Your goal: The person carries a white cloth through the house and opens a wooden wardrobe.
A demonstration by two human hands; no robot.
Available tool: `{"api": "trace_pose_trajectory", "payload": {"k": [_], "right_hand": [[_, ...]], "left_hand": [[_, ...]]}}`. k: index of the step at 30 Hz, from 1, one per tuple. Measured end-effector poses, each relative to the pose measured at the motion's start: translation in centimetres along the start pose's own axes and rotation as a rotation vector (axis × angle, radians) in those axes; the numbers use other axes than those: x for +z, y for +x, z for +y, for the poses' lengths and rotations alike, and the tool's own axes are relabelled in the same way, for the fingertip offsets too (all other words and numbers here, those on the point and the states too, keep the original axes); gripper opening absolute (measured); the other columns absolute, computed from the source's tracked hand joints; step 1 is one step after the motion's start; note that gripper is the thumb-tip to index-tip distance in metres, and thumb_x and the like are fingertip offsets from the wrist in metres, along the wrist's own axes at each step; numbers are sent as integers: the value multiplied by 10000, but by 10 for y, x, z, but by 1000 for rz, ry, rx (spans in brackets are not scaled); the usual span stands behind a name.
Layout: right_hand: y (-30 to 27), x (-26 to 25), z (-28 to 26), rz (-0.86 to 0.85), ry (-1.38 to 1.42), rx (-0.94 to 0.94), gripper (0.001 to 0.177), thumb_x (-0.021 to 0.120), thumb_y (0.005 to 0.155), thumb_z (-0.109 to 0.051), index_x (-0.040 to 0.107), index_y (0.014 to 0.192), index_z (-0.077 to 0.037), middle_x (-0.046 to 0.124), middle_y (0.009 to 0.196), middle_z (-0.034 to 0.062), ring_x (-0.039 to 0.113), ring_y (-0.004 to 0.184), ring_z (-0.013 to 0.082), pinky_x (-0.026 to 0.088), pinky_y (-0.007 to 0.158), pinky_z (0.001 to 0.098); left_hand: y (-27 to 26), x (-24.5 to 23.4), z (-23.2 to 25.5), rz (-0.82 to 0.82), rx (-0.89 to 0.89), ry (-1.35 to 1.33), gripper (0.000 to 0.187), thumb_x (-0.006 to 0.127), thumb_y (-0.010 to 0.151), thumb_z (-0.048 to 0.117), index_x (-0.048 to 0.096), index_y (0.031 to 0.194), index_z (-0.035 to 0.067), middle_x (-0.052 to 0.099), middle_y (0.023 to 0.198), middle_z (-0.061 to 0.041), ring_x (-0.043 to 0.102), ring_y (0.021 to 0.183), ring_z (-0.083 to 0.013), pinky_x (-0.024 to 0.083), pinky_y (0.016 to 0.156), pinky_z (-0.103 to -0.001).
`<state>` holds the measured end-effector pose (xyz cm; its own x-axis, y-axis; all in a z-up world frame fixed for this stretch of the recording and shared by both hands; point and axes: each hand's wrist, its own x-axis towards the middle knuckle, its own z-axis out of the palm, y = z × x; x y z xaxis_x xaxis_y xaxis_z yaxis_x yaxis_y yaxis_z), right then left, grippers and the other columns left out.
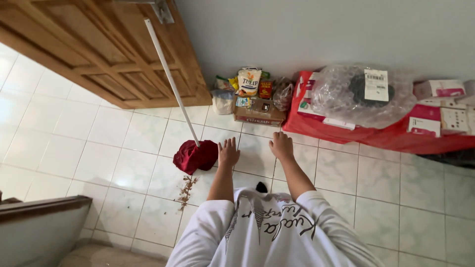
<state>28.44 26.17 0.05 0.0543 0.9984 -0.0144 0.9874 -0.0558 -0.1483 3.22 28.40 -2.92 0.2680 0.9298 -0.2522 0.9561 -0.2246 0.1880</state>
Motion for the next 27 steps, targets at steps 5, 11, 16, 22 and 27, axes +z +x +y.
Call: {"api": "trace_pose_trajectory", "payload": {"k": [5,11,16,22,27], "right_hand": [[11,18,11,25,13,-78,372,693,881,-358,599,1094,-68,649,1039,117,646,947,314,515,764,500],[16,17,22,-4,14,-97,358,688,886,-360,597,1077,-71,643,1045,116,646,957,320,514,768,511],[23,28,33,63,43,-126,363,707,844,-346,596,1054,-73,638,1028,127,649,964,324,514,778,523],[28,15,29,88,56,-152,332,716,850,-322,590,1036,-78,641,1075,133,651,975,327,519,780,518],[30,21,32,66,57,-169,350,708,869,-317,594,1084,-66,641,1102,140,651,1006,336,520,805,521]], "left_hand": [[1,3,10,-9,-39,6,793,615,956,399,263,1586,70,398,1576,-128,336,1495,-317,213,1222,-605],[-2,7,21,9,-69,-29,791,625,946,397,274,1576,72,408,1567,-127,343,1489,-310,209,1222,-611],[0,7,23,9,-97,-29,790,626,957,382,263,1584,66,404,1556,-137,344,1483,-314,211,1218,-610],[4,2,26,2,-97,-47,791,612,956,392,260,1586,69,386,1579,-123,318,1503,-308,207,1223,-594],[4,2,27,-17,-115,-54,772,590,962,363,250,1592,72,371,1592,-117,284,1515,-299,172,1233,-590]]}}
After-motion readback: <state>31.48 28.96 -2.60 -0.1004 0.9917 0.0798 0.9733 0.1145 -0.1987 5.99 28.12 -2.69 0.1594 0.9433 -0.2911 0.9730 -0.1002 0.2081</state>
